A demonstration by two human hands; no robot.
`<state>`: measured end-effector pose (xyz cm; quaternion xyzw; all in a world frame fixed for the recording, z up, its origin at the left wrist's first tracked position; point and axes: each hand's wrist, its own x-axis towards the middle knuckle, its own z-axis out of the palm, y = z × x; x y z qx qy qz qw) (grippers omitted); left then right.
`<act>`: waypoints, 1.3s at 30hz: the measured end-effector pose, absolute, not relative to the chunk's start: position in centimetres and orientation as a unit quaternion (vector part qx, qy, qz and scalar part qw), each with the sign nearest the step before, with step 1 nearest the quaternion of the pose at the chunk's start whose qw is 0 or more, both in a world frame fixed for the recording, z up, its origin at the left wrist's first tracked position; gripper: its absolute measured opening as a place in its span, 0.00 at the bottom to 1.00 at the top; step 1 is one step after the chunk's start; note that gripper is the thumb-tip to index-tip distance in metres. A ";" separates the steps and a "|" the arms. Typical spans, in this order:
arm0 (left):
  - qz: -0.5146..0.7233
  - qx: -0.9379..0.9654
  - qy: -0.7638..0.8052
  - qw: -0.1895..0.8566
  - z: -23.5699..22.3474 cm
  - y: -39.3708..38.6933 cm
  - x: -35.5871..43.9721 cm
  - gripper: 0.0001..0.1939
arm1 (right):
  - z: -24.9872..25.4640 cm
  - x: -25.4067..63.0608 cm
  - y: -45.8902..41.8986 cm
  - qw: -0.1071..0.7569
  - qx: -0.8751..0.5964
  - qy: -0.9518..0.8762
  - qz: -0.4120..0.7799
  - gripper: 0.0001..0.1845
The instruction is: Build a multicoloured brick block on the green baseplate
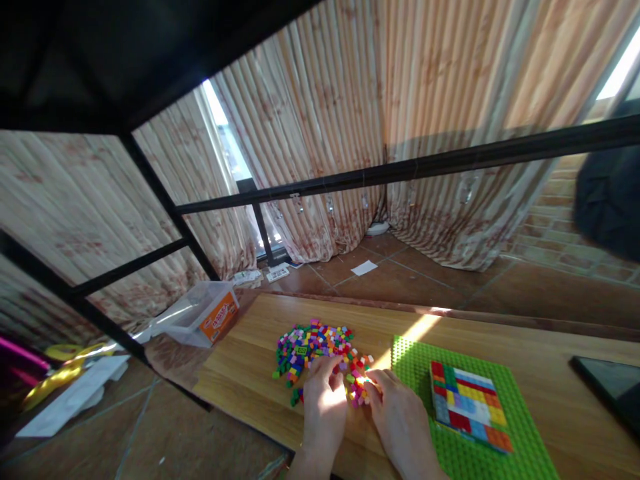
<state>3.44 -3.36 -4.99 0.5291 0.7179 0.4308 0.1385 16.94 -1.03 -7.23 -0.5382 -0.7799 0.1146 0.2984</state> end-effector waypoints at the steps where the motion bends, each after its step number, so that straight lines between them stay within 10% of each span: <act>1: 0.439 0.523 0.721 0.119 -4.8 -3.4 3.0 0.18 | -7.1 17.1 -1.1 0.303 -0.536 -0.780 0.116 0.13; 27: 0.235 0.454 0.859 0.016 -4.1 -5.1 -3.5 0.18 | -6.5 19.9 -1.7 0.323 -0.506 -0.776 0.196 0.15; 39: 0.427 0.591 0.664 0.164 -2.9 -5.9 2.2 0.23 | -2.9 17.3 -2.0 0.424 -0.476 -0.610 0.470 0.20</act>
